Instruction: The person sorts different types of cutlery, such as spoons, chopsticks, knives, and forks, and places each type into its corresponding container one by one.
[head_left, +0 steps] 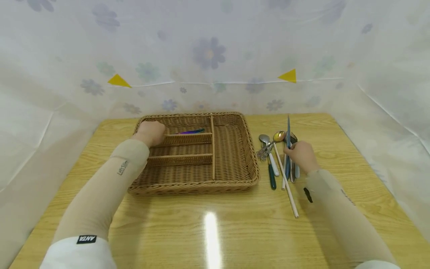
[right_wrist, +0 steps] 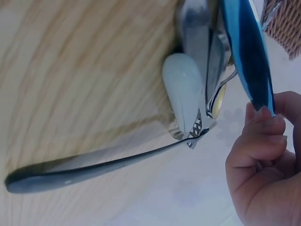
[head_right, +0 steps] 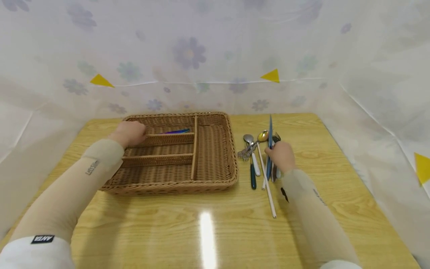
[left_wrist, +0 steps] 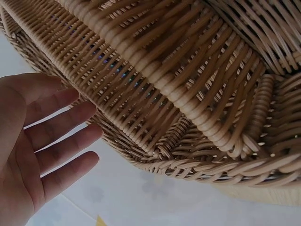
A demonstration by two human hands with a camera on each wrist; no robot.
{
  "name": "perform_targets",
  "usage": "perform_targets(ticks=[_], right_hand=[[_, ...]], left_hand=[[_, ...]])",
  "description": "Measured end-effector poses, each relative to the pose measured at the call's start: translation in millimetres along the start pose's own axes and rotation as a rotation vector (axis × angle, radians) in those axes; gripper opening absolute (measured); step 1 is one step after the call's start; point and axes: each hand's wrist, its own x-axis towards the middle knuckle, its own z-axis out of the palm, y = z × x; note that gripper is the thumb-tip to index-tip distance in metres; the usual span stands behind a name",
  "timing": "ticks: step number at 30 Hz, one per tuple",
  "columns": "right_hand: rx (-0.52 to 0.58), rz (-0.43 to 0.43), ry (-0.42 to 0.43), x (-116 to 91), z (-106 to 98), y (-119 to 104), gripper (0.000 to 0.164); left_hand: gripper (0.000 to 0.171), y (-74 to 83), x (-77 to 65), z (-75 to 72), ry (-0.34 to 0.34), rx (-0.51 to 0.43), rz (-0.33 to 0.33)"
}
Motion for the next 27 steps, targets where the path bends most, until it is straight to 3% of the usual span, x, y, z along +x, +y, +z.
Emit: perform_targets(ticks=[5, 11, 15, 23, 27], right_hand=[[0.075, 0.040, 0.009, 0, -3, 2, 0.045], [0.223, 0.101, 0.000, -3, -6, 5, 0.046], [0.450, 0.150, -0.038, -6, -8, 4, 0.048], [1.077, 0.273, -0.193, -7, -12, -7, 0.026], [1.242, 0.265, -0.251, -9, -14, -18, 0.020]], left_hand=[[0.024, 2.3, -1.4, -1.0, 0.014, -0.043, 0.036], [0.025, 9.7, -3.4, -2.9, 0.040, -0.020, 0.050], [0.022, 14.9, -3.6, -4.9, 0.060, -0.002, 0.058], [0.020, 21.9, -5.5, -6.4, 0.085, -0.003, 0.081], [0.022, 23.3, -6.9, -6.9, 0.092, -0.015, 0.091]])
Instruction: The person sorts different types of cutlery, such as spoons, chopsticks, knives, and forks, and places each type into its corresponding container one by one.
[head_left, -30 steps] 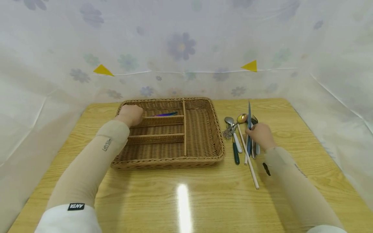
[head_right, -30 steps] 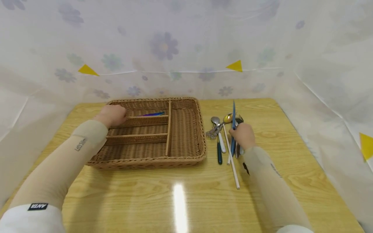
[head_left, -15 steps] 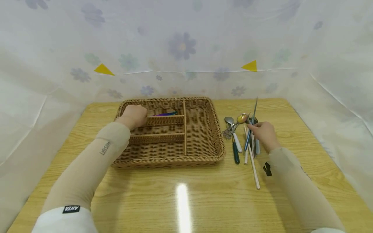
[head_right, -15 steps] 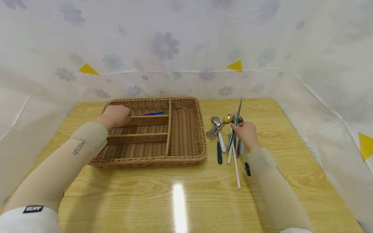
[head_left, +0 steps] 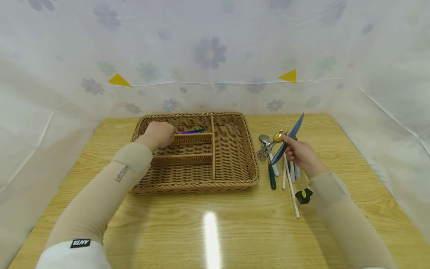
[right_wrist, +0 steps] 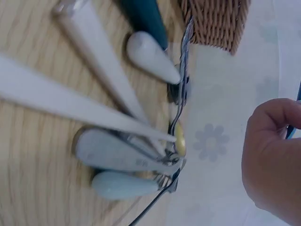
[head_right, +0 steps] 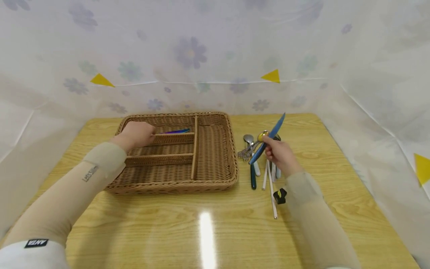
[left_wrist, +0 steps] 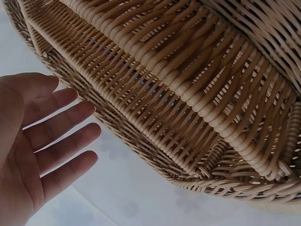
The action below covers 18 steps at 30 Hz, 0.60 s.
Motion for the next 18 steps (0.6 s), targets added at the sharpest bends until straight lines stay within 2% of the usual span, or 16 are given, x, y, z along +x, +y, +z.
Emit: perform_targets(ticks=[3, 8, 14, 18], right_hand=[[0.051, -0.015, -0.046, -3, 9, -2, 0.017], [0.076, -0.020, -0.081, -10, 29, -4, 0.028], [0.077, -0.014, -0.073, -19, 59, -4, 0.031], [0.058, -0.028, -0.063, -22, 77, -1, 0.031]], left_hand=[[0.021, 1.2, -0.6, -0.5, 0.006, -0.017, 0.007], [0.022, 9.6, -1.8, -4.1, 0.010, -0.048, 0.017], [0.031, 31.0, -3.9, -10.6, 0.044, -0.082, 0.065], [0.036, 50.1, -6.7, -13.0, 0.082, -0.127, 0.121]])
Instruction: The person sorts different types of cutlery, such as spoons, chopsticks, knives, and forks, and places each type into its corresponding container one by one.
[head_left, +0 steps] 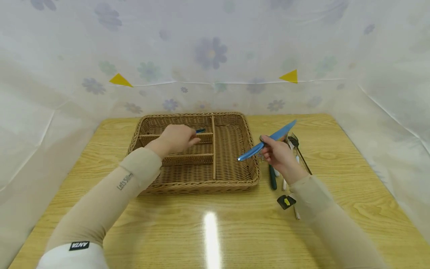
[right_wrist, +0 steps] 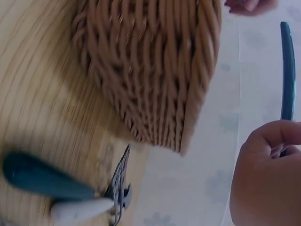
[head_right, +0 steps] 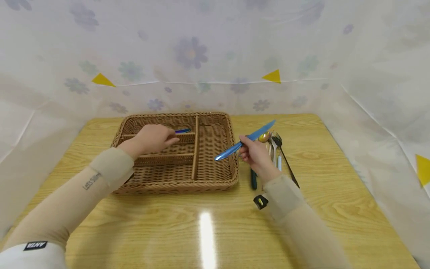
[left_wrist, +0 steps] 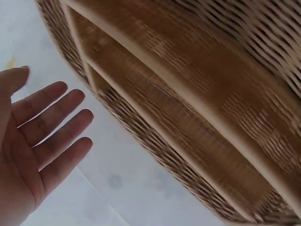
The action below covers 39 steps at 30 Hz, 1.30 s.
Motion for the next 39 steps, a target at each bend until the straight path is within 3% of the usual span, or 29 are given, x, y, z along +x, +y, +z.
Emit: perform_targets(ticks=[7, 13, 22, 33, 39], right_hand=[[-0.052, -0.012, 0.051, 5, 24, 6, 0.034], [-0.042, -0.032, 0.081, 9, 45, 10, 0.032], [0.029, -0.065, 0.138, 11, 55, 14, 0.032], [0.008, -0.055, 0.160, 11, 60, 16, 0.032], [-0.013, -0.060, 0.115, 11, 63, 18, 0.030]], left_hand=[[0.051, 43.1, 2.8, -1.8, 0.046, -0.067, 0.150], [0.055, 65.7, 5.8, -3.2, 0.052, -0.113, 0.196], [0.020, 69.6, 9.2, -0.3, 0.051, -0.153, 0.226], [0.021, 72.9, 11.3, 0.3, 0.052, -0.141, 0.217], [0.019, 72.4, 9.9, -0.9, 0.025, -0.148, 0.195]])
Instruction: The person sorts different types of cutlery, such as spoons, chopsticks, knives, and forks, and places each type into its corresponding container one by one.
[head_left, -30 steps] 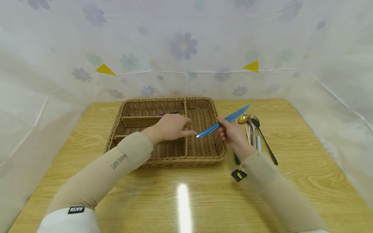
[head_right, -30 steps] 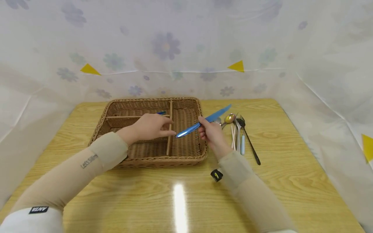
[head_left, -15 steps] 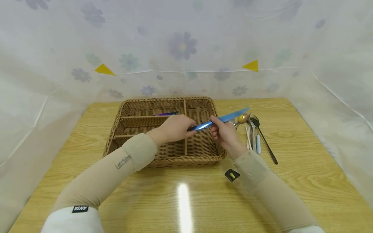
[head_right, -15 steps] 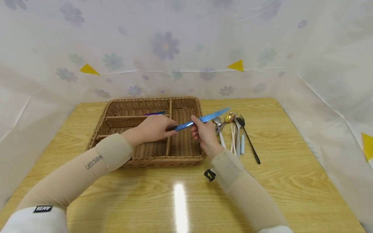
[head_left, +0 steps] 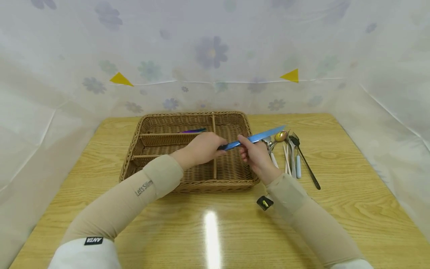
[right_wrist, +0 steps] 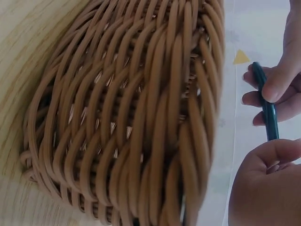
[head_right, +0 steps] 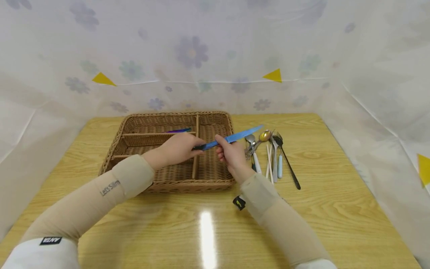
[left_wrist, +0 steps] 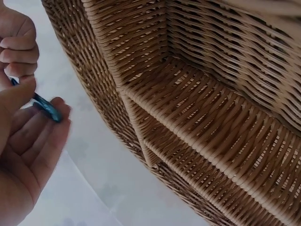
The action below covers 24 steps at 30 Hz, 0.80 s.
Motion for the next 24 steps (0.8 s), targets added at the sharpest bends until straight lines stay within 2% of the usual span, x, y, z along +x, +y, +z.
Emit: perform_targets(ticks=[4, 11, 13, 18, 24], right_hand=[[-0.027, 0.040, -0.037, 0, 2, -1, 0.025], [-0.234, 0.038, -0.253, -4, 3, 3, 0.022], [-0.281, 0.041, -0.288, -7, 3, 4, 0.023], [-0.313, 0.036, -0.308, -8, -3, 5, 0.026], [-0.313, 0.033, -0.277, -6, -25, 5, 0.030]], left_hand=[[0.018, -3.6, -1.5, -3.9, -0.010, -0.015, -0.015], [0.015, -19.2, -4.6, -9.8, -0.011, -0.028, -0.078], [0.016, -26.3, -5.6, -13.2, -0.009, -0.027, -0.102], [0.020, -48.4, -11.0, -24.5, 0.008, 0.001, -0.135], [0.024, -80.6, -16.5, -34.8, 0.006, 0.029, -0.175]])
